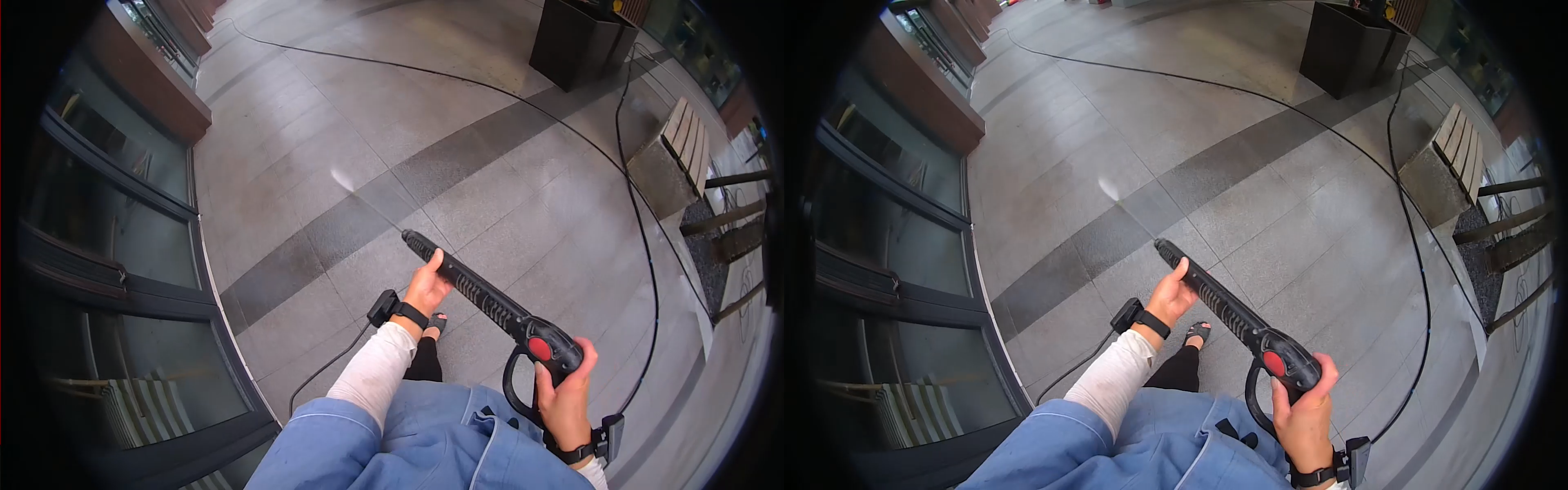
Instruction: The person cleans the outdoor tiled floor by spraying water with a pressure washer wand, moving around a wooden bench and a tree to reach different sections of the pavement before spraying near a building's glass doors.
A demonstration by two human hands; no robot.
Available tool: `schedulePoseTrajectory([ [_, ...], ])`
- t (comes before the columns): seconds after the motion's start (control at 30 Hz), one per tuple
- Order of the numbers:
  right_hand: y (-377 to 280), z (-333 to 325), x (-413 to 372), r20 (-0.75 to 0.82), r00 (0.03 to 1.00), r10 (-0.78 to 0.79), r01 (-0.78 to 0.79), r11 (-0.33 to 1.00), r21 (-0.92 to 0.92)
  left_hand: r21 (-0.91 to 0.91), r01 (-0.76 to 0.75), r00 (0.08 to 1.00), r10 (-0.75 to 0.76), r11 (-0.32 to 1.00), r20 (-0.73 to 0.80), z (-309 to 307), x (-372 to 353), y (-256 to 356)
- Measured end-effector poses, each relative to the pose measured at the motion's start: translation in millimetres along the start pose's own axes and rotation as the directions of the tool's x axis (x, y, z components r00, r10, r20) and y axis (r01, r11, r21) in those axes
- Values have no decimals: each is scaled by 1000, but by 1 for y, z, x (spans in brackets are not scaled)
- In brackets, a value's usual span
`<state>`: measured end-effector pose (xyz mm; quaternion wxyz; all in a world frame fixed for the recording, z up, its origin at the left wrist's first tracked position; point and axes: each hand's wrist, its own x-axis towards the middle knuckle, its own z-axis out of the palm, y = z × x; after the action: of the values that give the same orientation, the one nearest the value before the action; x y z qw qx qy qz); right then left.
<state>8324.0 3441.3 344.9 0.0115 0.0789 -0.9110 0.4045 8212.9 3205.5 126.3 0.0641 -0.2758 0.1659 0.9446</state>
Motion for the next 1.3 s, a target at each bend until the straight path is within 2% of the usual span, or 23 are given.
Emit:
schedulePoseTrajectory([
  [0.1,23,38,38,314,950,1,-28,997,79,-46,-65,948,47,997,-315,-89,-52,35],
  [0.17,33,56,61,503,864,30,-57,998,39,-143,-26,851,-52,989,-522,-116,-81,45],
  [0.2,33,58,70,536,843,44,-84,995,50,-163,-11,790,-91,987,-606,-111,-87,50],
  [0.3,43,52,90,498,862,97,-138,989,45,-142,88,791,-156,986,-591,-110,-34,49],
  [0.37,48,41,90,285,924,256,-262,965,-17,-11,192,867,-175,981,-468,-72,38,41],
  [0.43,49,40,85,10,944,330,-330,941,79,213,320,926,-257,923,-278,1,112,23],
  [0.53,39,39,86,-340,835,432,-445,894,44,334,413,894,-448,847,30,111,199,-35],
  [0.57,34,32,93,-440,819,368,-424,905,-33,341,429,874,-480,837,79,146,209,-55],
  [0.6,36,24,91,-466,782,415,-500,863,-70,347,442,852,-508,828,127,174,210,-70],
  [0.67,27,12,102,-509,787,347,-448,890,-86,292,461,844,-516,838,148,199,207,-80],
  [0.73,26,10,107,-483,790,378,-482,869,-107,289,421,876,-468,860,118,179,208,-59],
  [0.8,29,13,124,-311,859,406,-414,909,43,263,375,919,-394,889,24,132,200,-20],
  [0.87,46,24,140,-116,907,406,-386,909,157,232,328,943,-301,916,-145,75,168,28],
  [0.9,53,30,145,39,903,428,-429,888,166,193,341,939,-327,920,-104,59,172,29],
  [0.93,58,34,148,193,878,438,-470,867,169,126,292,905,-232,948,-355,-10,131,62],
  [0.97,65,39,149,264,886,381,-427,892,146,97,307,876,-242,947,-417,-13,95,73],
  [1.0,69,41,149,331,886,326,-383,915,127,-1,326,800,-277,945,-532,-34,76,79],
  [1.07,70,33,144,369,863,345,-405,909,97,-15,373,644,-271,928,-716,-31,51,71],
  [1.13,68,19,136,348,818,458,-511,857,73,-7,423,680,-323,906,-658,-21,67,49],
  [1.17,67,14,125,219,850,480,-506,858,85,91,450,747,-319,889,-583,-4,87,34],
  [1.2,61,8,116,120,835,538,-548,833,75,186,464,801,-320,866,-506,17,109,17],
  [1.23,55,7,106,-19,830,557,-552,826,110,251,481,852,-380,840,-361,42,134,0],
  [1.3,44,15,96,-288,796,532,-527,844,100,398,489,868,-479,776,-133,106,180,-34],
])
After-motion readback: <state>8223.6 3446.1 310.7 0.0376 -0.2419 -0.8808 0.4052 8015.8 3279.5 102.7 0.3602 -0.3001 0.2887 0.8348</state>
